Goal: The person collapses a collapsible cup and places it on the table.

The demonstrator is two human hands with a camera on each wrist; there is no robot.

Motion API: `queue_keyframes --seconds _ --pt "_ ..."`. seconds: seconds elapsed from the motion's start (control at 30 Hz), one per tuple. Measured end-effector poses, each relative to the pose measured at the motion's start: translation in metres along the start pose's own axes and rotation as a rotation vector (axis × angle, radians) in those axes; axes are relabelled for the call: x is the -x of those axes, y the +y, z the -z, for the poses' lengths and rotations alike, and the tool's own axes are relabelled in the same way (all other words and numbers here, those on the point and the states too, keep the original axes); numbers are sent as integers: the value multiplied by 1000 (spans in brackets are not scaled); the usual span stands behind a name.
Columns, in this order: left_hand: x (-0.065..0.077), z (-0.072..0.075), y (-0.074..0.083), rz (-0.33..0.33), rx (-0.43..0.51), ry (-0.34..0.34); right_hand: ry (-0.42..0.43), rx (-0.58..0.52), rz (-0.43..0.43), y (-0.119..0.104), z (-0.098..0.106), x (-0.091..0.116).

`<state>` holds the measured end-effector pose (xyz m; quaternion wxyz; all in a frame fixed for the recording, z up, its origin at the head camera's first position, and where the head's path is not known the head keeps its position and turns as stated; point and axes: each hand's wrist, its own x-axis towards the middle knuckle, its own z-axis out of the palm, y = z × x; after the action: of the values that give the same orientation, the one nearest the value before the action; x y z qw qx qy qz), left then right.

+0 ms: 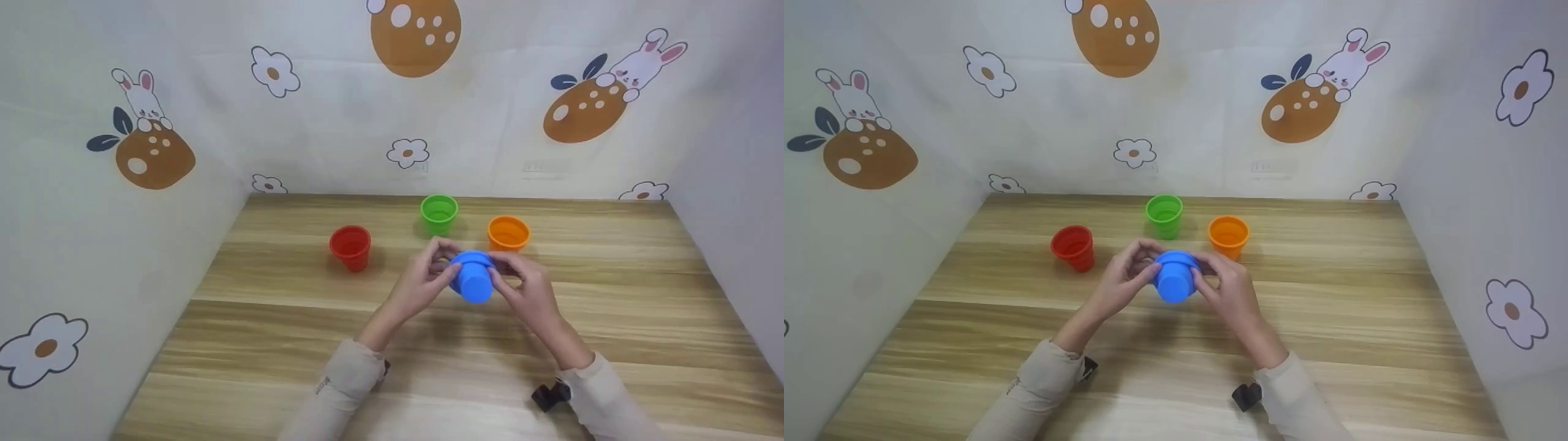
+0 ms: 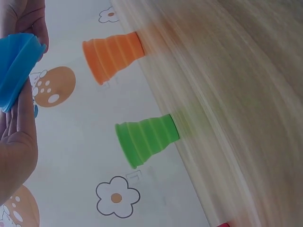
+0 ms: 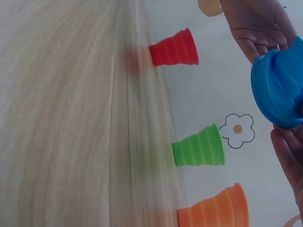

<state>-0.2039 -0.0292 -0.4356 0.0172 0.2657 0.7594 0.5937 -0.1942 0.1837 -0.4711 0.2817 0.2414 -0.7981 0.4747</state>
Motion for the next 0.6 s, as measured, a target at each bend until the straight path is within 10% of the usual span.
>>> queue_keyframes --seconds 0.27,0.6 --pt "-3 -2 2 45 -21 -28 -105 -14 3 -4 1 -2" --pt "-1 0 3 68 17 25 -246 -347 -312 -5 8 2"
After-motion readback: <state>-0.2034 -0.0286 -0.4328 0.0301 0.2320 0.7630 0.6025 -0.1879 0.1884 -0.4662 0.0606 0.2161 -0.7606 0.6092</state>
